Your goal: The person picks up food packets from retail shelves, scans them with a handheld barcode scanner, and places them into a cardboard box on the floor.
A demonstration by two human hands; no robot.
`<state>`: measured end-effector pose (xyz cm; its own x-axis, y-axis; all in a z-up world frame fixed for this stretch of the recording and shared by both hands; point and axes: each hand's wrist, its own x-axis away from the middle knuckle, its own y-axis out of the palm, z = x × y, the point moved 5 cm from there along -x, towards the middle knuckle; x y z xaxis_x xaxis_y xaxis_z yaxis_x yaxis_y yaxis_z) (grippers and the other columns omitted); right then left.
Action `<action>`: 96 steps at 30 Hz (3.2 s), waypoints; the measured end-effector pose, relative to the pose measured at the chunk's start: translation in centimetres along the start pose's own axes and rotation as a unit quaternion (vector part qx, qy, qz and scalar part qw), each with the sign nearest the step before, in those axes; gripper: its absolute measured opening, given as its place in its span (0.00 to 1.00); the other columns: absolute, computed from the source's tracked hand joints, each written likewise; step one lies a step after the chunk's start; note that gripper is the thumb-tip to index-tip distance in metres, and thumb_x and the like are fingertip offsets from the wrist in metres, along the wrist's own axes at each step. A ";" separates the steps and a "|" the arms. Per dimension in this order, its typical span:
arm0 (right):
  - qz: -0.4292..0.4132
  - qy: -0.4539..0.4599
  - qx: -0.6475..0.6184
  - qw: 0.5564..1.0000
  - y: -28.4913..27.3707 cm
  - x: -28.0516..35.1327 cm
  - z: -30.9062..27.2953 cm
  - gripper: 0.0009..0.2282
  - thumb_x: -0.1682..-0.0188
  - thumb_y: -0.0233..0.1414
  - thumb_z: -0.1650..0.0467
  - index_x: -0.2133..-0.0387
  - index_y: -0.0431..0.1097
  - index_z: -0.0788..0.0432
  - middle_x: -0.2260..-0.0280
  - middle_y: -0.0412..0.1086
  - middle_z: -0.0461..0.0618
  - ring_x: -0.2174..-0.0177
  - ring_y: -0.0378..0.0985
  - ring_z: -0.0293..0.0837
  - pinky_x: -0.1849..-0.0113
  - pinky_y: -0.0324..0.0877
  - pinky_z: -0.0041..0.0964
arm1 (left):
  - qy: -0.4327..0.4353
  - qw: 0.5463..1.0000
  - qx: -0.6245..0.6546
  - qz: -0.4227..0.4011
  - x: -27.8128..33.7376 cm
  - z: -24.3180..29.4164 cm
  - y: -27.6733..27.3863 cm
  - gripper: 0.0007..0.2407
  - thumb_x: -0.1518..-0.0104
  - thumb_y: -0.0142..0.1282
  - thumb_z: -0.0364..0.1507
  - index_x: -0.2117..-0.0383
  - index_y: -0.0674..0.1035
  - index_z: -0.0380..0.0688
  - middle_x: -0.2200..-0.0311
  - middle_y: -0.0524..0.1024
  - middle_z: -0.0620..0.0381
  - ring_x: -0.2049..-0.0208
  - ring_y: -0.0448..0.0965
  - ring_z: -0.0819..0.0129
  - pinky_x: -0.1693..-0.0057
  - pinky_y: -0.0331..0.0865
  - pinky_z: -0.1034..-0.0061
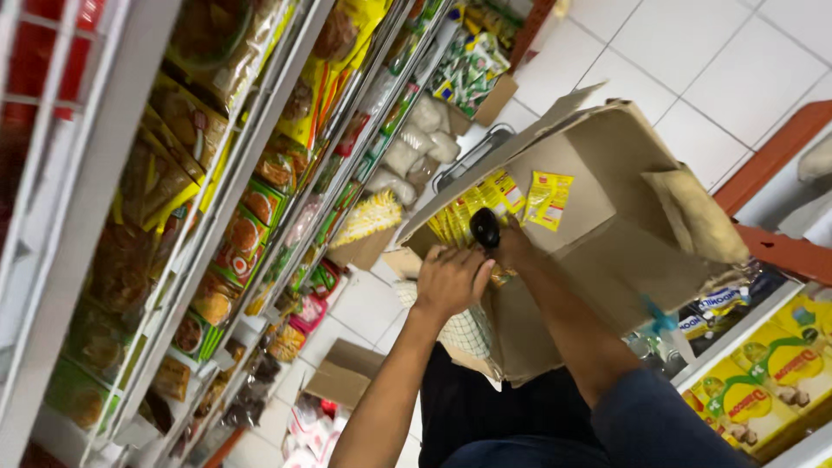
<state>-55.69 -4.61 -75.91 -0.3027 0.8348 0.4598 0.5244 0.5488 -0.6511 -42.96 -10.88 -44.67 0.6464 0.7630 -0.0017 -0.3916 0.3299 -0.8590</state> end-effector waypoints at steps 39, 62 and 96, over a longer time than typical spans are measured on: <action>0.084 -0.116 -0.779 0.610 -21.3 25.4 -22.0 0.25 0.51 0.62 0.73 0.40 0.68 0.72 0.60 0.76 0.62 0.60 0.79 0.52 0.55 0.73 0.47 | -0.301 0.460 0.830 -0.093 4.8 0.8 -0.3 0.21 0.42 0.61 0.30 0.42 0.71 0.41 0.48 0.76 0.51 0.48 0.79 0.62 0.41 0.73 0.63; 0.363 0.220 -0.345 0.837 -14.8 21.0 -27.4 0.17 0.60 0.65 0.71 0.58 0.74 0.64 0.65 0.79 0.57 0.64 0.80 0.46 0.59 0.74 0.40 | -0.250 0.629 0.726 0.121 15.8 -11.8 -6.8 0.14 0.34 0.53 0.32 0.57 0.81 0.28 0.60 0.83 0.50 0.61 0.81 0.71 0.51 0.74 0.76; 0.607 0.039 -0.410 0.679 -16.9 29.6 -32.5 0.16 0.58 0.65 0.72 0.59 0.72 0.66 0.65 0.76 0.48 0.67 0.78 0.36 0.64 0.74 0.34 | -0.110 0.775 0.621 0.048 12.5 9.3 -7.8 0.12 0.27 0.50 0.33 0.55 0.77 0.33 0.64 0.75 0.56 0.63 0.71 0.76 0.56 0.67 0.79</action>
<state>-47.65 9.38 -31.68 0.7760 0.6275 -0.0635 0.6265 -0.7785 -0.0379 -37.86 1.24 -33.21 0.5018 0.8484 0.1688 -0.8469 0.4422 0.2953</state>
